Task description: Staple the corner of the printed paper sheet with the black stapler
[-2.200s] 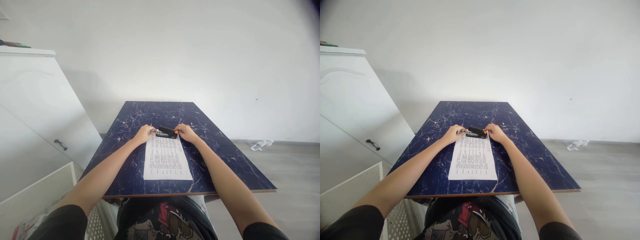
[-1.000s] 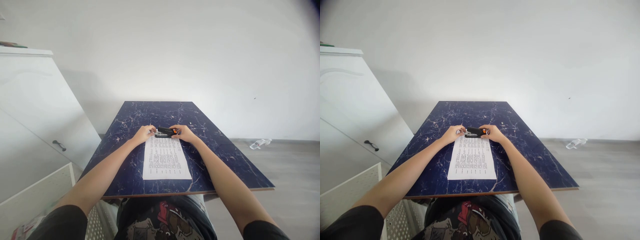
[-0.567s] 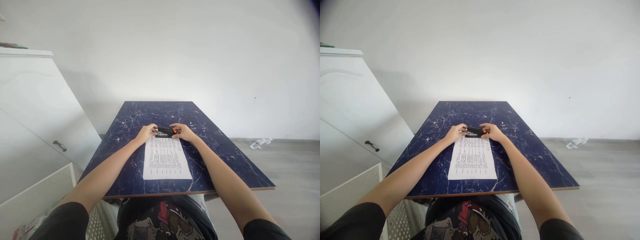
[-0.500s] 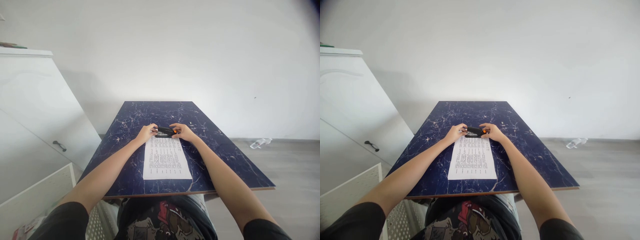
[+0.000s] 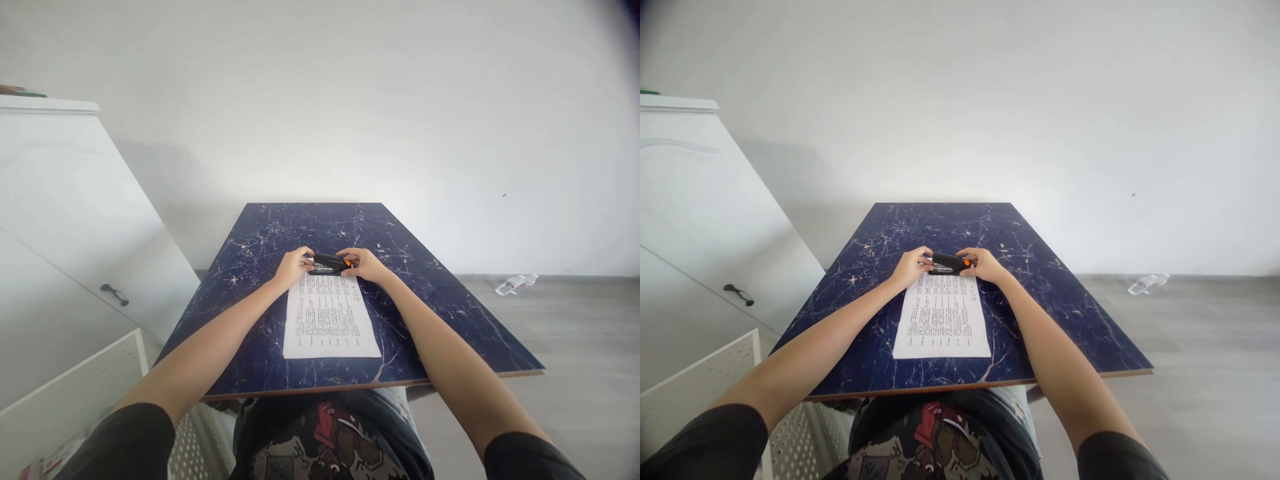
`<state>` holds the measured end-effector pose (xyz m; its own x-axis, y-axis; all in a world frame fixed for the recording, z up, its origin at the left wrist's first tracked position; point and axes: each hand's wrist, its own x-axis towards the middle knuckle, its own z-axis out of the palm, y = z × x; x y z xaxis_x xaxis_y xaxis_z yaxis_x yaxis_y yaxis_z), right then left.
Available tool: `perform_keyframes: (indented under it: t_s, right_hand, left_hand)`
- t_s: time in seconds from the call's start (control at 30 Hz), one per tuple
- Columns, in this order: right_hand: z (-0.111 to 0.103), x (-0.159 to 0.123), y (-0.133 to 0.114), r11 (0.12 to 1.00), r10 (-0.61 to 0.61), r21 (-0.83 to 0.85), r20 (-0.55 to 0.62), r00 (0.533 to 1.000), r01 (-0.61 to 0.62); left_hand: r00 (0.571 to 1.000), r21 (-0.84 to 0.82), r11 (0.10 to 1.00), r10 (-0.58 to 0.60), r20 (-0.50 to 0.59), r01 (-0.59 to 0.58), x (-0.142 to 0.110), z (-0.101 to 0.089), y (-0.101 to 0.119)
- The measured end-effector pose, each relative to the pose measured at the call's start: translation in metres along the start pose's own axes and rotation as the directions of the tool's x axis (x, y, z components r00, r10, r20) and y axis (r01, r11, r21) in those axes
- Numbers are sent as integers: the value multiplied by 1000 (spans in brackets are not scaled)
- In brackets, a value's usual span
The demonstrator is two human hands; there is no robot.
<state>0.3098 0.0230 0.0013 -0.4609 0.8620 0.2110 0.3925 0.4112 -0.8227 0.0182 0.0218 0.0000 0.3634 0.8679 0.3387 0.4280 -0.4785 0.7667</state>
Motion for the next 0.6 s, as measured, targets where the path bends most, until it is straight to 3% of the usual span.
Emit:
perform_keyframes:
  t_s: [0.6]
  right_hand:
    - [-5,-4,-10,978,-102,-179,13,995,103]
  left_hand:
    - [999,30,998,53,11,-54,-6,-7,0]
